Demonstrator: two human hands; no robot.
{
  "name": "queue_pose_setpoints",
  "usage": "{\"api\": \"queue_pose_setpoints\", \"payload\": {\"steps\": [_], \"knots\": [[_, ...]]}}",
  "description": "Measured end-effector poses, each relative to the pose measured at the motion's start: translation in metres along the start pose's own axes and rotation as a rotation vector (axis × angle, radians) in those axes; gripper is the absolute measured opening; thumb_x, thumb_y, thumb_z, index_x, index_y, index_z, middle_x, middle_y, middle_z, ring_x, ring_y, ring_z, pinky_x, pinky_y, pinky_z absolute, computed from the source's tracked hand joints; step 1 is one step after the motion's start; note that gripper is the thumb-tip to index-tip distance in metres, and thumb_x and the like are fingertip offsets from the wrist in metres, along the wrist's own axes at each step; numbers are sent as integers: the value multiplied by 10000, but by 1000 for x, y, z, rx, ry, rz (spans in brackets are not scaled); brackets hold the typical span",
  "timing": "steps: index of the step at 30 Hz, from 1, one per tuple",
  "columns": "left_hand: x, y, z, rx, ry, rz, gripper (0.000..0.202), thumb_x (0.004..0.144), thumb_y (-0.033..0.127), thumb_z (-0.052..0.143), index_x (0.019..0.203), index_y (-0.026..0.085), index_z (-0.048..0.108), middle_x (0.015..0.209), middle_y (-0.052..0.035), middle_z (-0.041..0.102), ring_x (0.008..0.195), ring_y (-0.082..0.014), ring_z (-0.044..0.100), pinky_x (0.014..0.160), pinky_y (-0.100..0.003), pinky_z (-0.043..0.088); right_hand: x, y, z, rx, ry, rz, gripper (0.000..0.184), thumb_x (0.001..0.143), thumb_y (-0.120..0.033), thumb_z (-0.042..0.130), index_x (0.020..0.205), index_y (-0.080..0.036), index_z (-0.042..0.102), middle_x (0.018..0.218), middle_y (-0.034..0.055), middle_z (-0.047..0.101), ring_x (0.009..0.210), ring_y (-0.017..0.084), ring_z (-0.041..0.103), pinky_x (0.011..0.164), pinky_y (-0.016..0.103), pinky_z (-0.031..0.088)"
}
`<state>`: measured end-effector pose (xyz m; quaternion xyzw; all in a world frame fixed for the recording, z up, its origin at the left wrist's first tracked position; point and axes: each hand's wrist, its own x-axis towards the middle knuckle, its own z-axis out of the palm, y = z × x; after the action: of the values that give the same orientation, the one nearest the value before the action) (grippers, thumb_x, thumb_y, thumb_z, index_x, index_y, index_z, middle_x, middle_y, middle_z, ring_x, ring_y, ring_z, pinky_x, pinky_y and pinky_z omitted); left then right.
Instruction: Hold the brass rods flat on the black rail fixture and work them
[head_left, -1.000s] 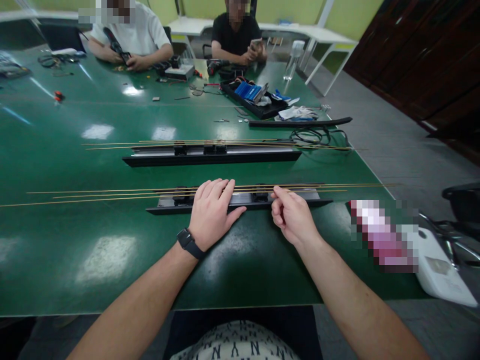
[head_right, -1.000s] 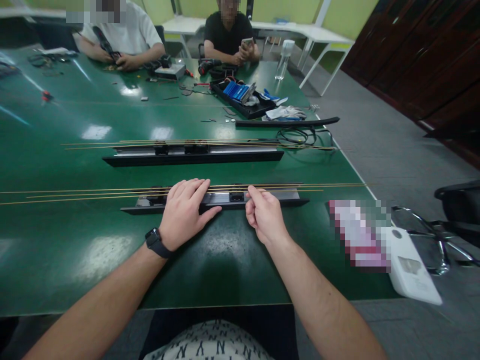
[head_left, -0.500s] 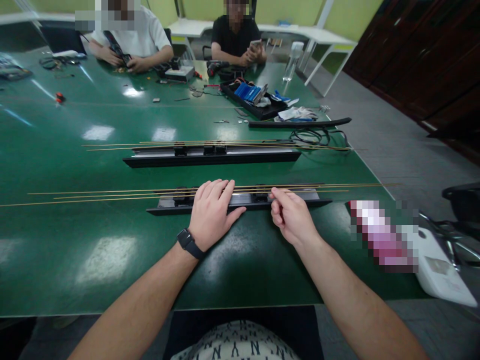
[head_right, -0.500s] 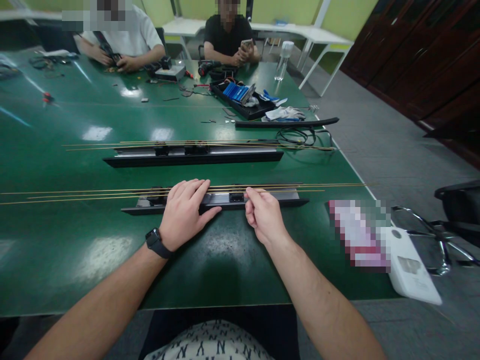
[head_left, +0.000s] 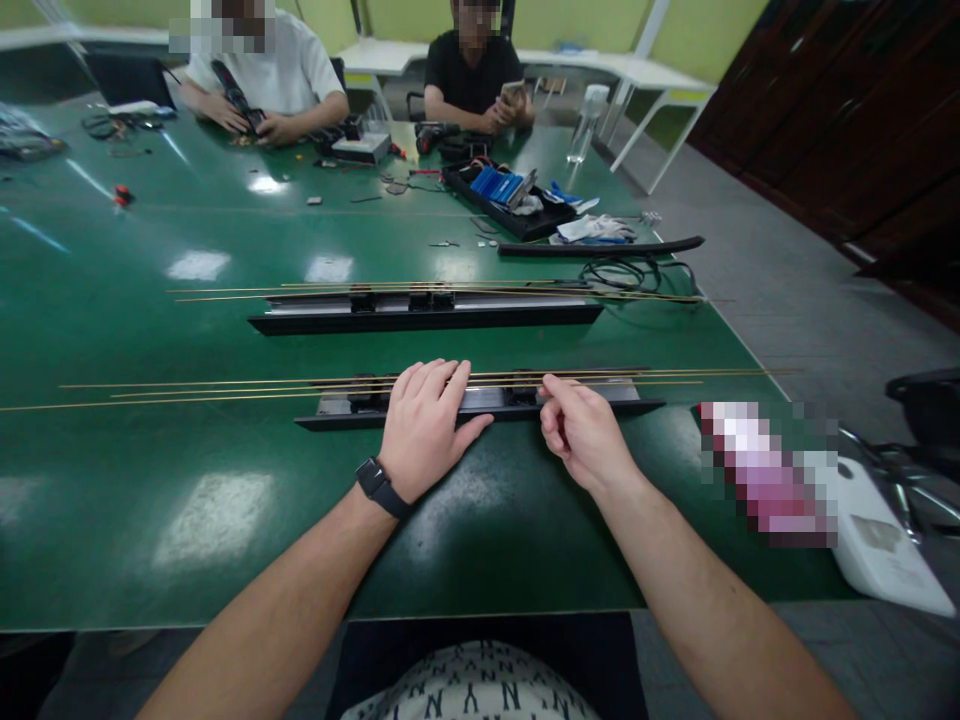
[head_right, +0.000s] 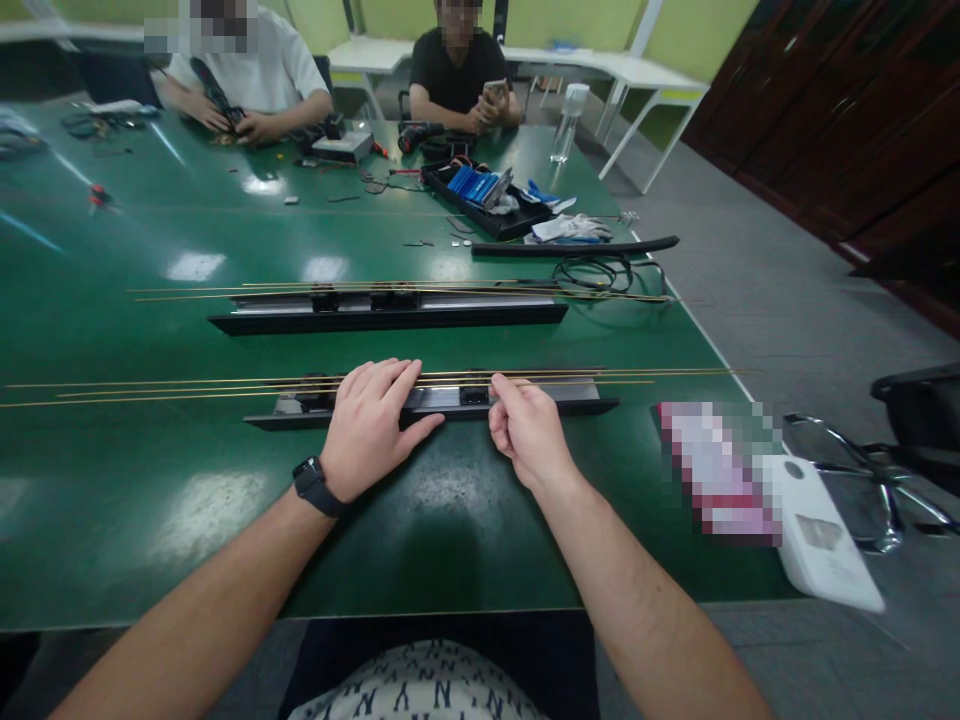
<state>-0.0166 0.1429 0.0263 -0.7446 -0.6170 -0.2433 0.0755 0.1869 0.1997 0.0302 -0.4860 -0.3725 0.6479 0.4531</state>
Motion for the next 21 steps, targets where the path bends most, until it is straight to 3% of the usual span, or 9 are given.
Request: {"api": "queue_pose_setpoints", "payload": {"steps": [21], "knots": [[0,0,-1,17,-14,4,623,944,509,628,1434,133,548,1371,-156,640,1314,-325,556,1190,-494,347,0,0,1,19,40,-3,336,818,-459,791,808,-185,596,431,-71,505,284,56,353,277,153,205]]}}
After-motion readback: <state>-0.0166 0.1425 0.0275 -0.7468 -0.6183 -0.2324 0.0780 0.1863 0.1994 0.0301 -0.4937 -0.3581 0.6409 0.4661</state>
